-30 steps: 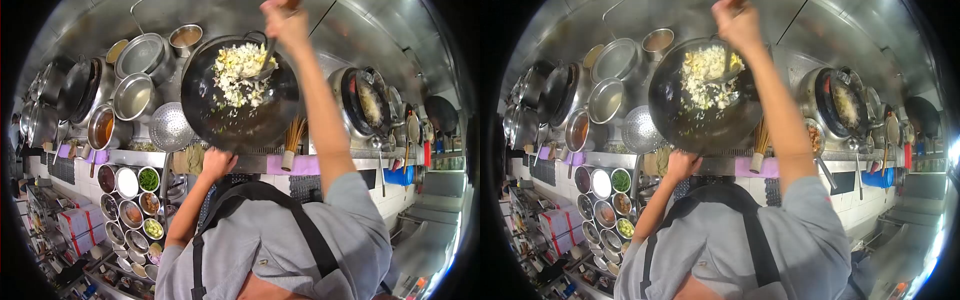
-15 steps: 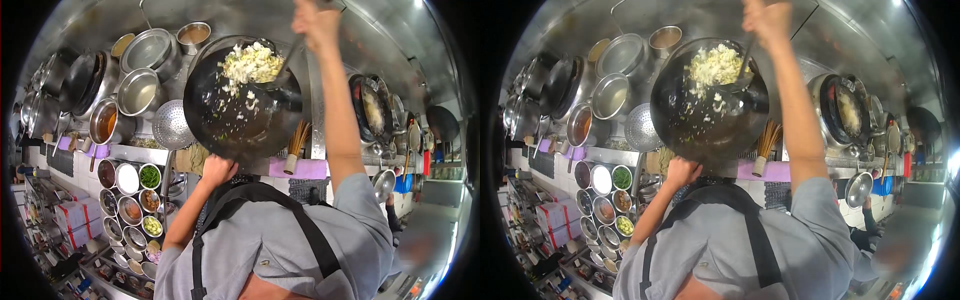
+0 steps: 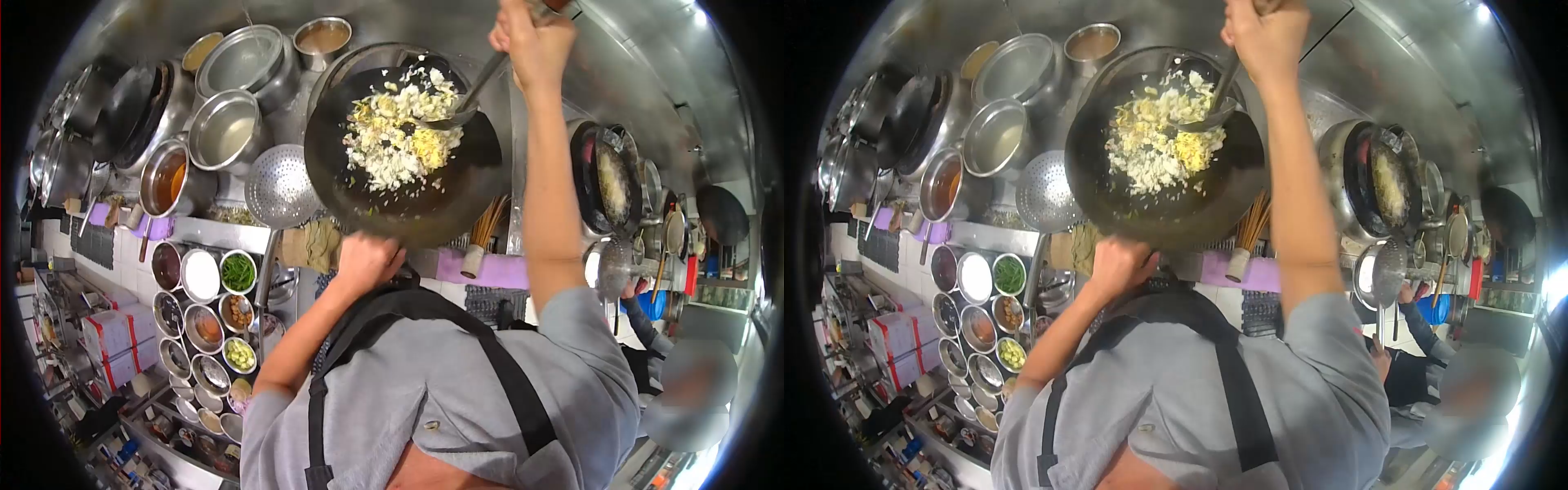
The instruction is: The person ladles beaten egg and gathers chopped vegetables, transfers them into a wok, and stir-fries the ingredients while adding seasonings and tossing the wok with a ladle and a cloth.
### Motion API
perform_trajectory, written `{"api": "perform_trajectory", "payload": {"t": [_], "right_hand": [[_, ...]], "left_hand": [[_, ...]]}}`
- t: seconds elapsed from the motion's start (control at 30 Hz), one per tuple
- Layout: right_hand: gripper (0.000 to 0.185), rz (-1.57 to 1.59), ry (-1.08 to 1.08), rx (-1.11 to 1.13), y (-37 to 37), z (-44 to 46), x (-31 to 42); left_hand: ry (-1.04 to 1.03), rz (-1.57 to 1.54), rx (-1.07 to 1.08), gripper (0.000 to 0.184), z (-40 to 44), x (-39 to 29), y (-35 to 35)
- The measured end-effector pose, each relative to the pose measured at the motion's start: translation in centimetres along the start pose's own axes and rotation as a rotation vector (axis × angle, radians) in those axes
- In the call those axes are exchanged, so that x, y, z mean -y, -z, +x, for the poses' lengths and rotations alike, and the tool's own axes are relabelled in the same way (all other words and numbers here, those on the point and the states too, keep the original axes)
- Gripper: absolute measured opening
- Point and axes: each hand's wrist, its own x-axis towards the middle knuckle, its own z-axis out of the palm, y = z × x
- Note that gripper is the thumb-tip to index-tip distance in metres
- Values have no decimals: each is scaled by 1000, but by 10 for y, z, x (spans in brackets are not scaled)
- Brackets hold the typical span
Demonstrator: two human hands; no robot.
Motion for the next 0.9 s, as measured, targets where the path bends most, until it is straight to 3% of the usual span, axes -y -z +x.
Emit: {"api": "perform_trajectory", "payload": {"t": [0.1, 0.17, 0.23, 0.3, 0.4, 0.47, 0.5, 0.6, 0.7, 0.73, 0.77, 0.83, 0.9], "right_hand": [[19, -105, 125, -210, -40, -50, -12], [25, -385, 460, -125, -74, -56, -110], [23, -270, 45, 83, -56, -37, -93], [22, -281, -144, 137, -14, -8, -43], [15, 82, -65, -17, 9, -13, 6], [12, 143, 24, -161, 1, -42, 25], [12, -60, 174, -169, -16, -59, 17], [28, -396, 414, -61, -61, -76, -105], [30, -337, -44, 89, -25, -26, -68], [28, -170, -98, 68, -7, -12, -37], [25, -2, -162, 51, 8, -7, -6], [21, 181, -73, -53, 21, -3, 18], [21, 29, 68, -133, -2, -35, 20]], "left_hand": [[-56, -55, -88, 32, 62, 11, -5], [-66, 27, -110, 32, 67, 31, -34], [-56, 40, -56, 32, 43, 35, -42], [-8, 16, 21, 32, -2, 30, -33], [23, 56, 165, 25, -14, 3, 0], [-32, 8, 64, 29, 24, -2, 12], [-75, -11, 5, 31, 45, 1, 14], [-82, 60, -55, 31, 61, 35, -32], [-34, 151, 115, 21, 2, 48, -49], [-113, 65, 8, 23, -14, 43, -31], [-40, 111, 138, 26, -41, 48, -37], [-103, 54, 69, 26, -41, 29, -7], [-193, 42, 10, 27, 7, 3, 26]]}}
